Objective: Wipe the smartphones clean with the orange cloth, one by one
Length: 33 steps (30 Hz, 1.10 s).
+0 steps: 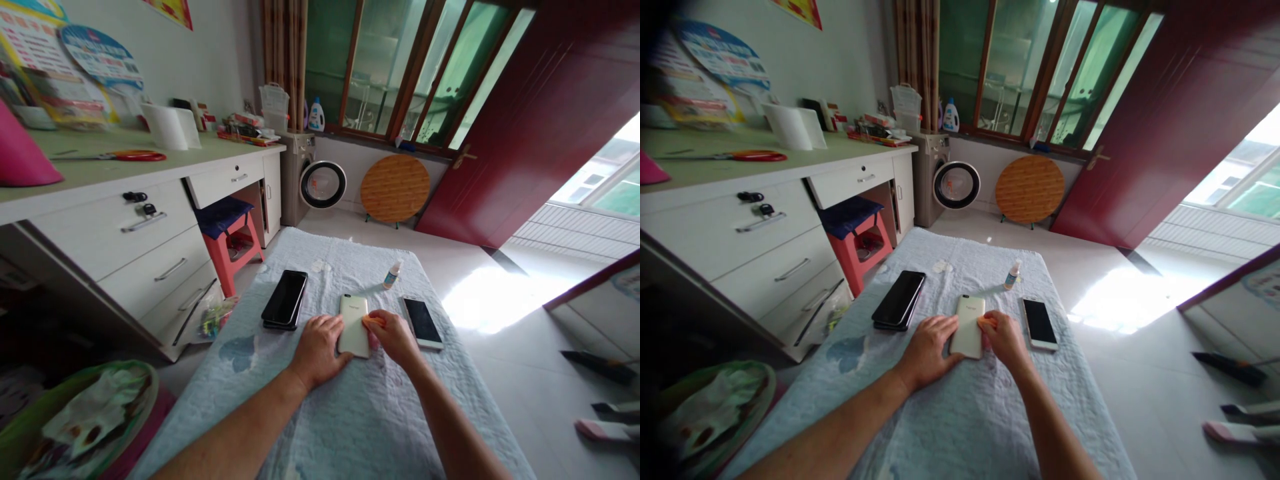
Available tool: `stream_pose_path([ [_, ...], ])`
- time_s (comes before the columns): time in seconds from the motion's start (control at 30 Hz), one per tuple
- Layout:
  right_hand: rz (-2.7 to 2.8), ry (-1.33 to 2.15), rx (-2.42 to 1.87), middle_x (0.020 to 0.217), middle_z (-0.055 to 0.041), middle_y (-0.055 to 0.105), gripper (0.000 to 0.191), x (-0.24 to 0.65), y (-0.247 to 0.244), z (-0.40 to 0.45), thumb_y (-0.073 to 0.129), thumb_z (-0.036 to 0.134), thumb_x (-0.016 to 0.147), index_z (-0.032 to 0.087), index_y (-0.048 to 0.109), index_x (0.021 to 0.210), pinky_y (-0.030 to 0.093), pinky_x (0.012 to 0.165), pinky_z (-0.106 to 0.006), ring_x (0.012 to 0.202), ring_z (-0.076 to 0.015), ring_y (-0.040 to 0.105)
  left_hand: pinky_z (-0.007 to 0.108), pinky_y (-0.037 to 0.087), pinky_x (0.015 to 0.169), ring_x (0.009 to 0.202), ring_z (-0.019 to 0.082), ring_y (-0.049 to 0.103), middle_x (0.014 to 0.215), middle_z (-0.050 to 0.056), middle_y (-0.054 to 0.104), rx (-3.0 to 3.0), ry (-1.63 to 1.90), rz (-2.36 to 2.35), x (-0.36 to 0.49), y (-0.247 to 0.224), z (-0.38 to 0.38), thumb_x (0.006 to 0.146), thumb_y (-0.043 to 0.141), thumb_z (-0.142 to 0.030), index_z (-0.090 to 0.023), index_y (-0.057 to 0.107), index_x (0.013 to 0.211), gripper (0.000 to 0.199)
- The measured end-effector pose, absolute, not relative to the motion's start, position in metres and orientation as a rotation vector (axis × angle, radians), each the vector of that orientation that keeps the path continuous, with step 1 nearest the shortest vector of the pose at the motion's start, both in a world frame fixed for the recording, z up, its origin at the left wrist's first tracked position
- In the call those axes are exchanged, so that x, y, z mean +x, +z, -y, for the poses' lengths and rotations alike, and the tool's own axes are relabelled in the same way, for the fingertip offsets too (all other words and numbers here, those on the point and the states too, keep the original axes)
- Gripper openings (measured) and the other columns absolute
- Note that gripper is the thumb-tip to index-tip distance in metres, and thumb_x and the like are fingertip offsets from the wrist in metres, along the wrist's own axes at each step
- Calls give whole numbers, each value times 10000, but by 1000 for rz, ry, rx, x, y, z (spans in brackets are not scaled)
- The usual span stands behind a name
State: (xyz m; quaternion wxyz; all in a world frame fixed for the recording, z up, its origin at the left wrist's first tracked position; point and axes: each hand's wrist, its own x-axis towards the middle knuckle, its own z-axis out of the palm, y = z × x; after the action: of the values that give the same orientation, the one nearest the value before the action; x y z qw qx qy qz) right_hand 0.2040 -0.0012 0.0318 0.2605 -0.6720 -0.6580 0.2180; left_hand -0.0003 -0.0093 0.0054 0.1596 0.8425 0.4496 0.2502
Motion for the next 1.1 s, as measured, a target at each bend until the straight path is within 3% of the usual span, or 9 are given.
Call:
stream_pose_path([
  [0.8, 1708, 708, -1738, 870, -70, 729, 206, 207, 24, 63, 557, 326, 797, 211, 703, 887, 505, 732, -321, 788, -230, 672, 460, 364, 1033, 1172, 299, 520, 1297, 92, 589, 2401, 737, -1290, 0, 5, 9, 710, 721, -427, -216, 569, 1228, 579],
  [1.1, 1745, 444, -1761, 933, -71, 696, 208, 195, 13, 27, 524, 228, 793, 194, 685, 919, 474, 769, -299, 845, -205, 646, 446, 338, 1056, 1196, 297, 501, 1330, 95, 566, 2414, 708, -1253, -2, 3, 7, 729, 711, -456, -196, 564, 1237, 589],
])
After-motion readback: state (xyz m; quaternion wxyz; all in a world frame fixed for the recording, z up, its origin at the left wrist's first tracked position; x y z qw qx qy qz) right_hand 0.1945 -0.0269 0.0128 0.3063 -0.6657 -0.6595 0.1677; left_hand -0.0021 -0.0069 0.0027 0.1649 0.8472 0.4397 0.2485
